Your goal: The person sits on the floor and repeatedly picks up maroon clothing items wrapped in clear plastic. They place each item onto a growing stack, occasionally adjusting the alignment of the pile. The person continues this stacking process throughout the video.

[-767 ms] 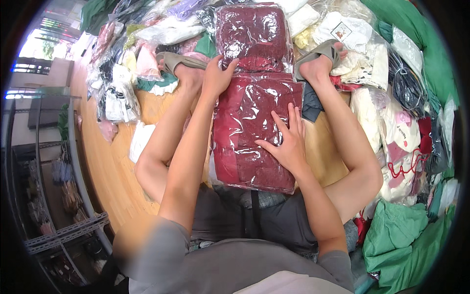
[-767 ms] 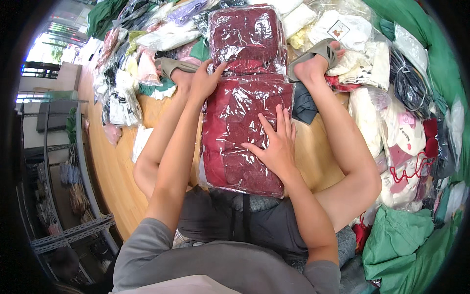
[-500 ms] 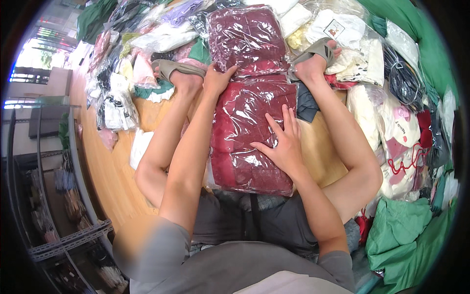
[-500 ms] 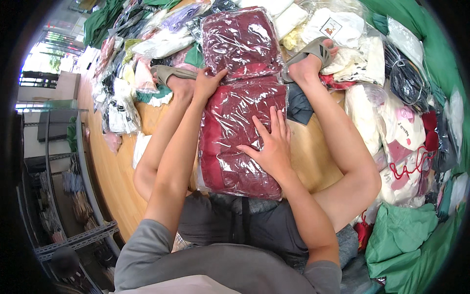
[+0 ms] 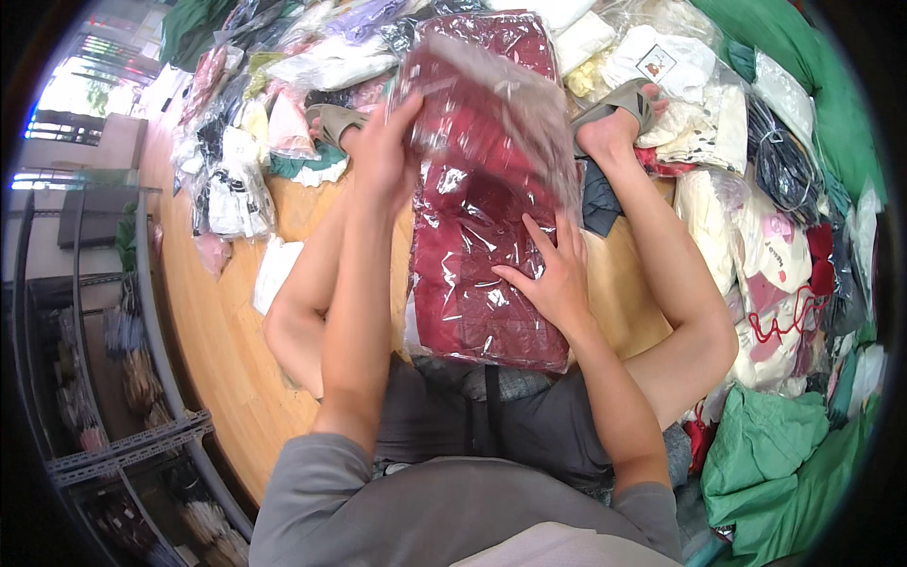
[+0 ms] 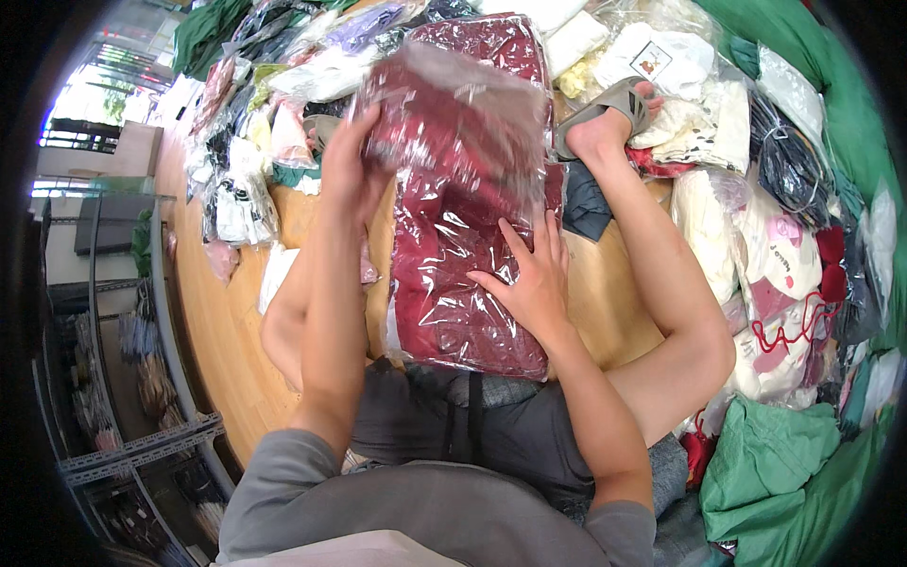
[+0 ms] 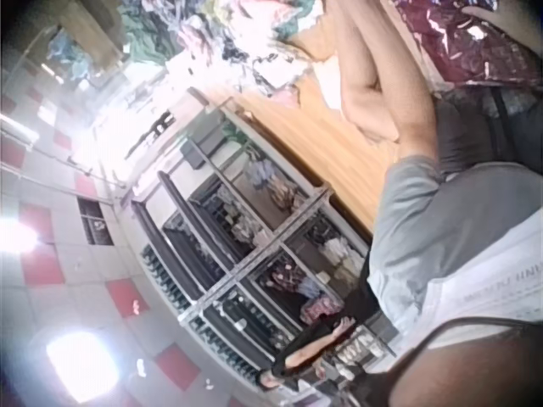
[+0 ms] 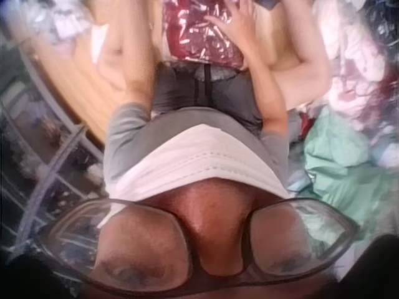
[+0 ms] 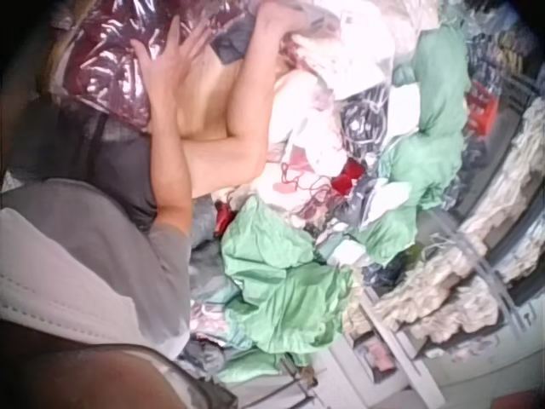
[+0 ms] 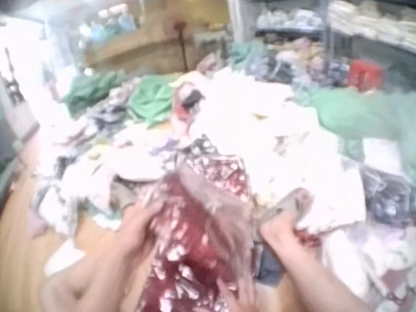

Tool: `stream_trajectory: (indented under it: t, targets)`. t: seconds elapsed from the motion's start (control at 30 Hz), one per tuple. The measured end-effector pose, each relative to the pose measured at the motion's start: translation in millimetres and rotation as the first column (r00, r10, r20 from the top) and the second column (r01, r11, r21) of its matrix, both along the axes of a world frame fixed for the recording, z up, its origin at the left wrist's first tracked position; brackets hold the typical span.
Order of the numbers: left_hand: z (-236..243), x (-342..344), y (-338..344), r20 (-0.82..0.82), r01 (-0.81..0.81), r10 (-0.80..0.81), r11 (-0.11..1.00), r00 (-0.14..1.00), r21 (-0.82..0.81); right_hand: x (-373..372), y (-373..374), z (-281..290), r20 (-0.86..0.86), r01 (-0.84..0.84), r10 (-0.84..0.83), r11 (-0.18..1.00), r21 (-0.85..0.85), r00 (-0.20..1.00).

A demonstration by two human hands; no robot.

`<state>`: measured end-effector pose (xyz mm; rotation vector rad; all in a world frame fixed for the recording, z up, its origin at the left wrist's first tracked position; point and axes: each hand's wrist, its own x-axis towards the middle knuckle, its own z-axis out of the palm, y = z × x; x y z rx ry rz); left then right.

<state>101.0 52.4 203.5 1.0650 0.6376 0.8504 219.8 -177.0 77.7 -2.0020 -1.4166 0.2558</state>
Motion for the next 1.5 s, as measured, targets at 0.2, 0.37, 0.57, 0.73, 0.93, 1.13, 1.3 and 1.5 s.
stream_trajectory:
  t: [0.2, 0.37, 0.57, 0.73, 0.93, 1.13, 1.3, 1.5]
  targets:
    - [-96.4, -101.9, -126.6, -0.254, -0.029, -0.085, 0.91, 0.963, -0.414, 6.7, -1.5, -26.5, -0.262, 0.03, 0.006, 0.99, 0.135, 0.965]
    - [-86.7, -152.0, -160.6, -0.409, 0.135, -0.247, 0.949, 0.878, -0.285, 3.8, -5.8, -47.2, -0.301, 0.094, -0.061, 0.991, 0.096, 0.952]
    - [-85.9, -182.5, -157.8, -0.608, 0.118, -0.213, 0.974, 0.765, -0.193, 5.3, -3.7, -58.9, -0.326, 0.11, -0.071, 0.988, 0.104, 0.943]
    - [-82.2, -161.0, -129.5, -0.712, -0.015, 0.233, 0.954, 0.663, 0.298, 14.7, -0.3, -65.7, -0.509, 0.115, 0.023, 0.964, 0.238, 0.861]
    - [-82.7, -97.4, -120.7, -0.657, 0.267, 0.475, 0.652, 0.586, 0.71, 41.7, -2.2, -32.2, -0.906, 0.243, 0.046, 0.956, 0.162, 0.421]
    - [-121.9, -81.5, -126.3, -0.66, 0.221, 0.477, 0.688, 0.581, 0.692, 27.2, 1.1, -10.9, -0.815, 0.111, 0.029, 0.987, 0.114, 0.579]
    - [-119.7, -82.7, -122.6, -0.683, 0.254, 0.44, 0.7, 0.583, 0.668, 28.2, 0.3, -18.6, -0.754, 0.091, 0.06, 0.983, 0.157, 0.654]
    - [-120.3, -82.8, -124.1, -0.678, 0.239, 0.452, 0.701, 0.579, 0.672, 27.9, 0.5, -15.9, -0.722, 0.071, 0.033, 0.991, 0.113, 0.691]
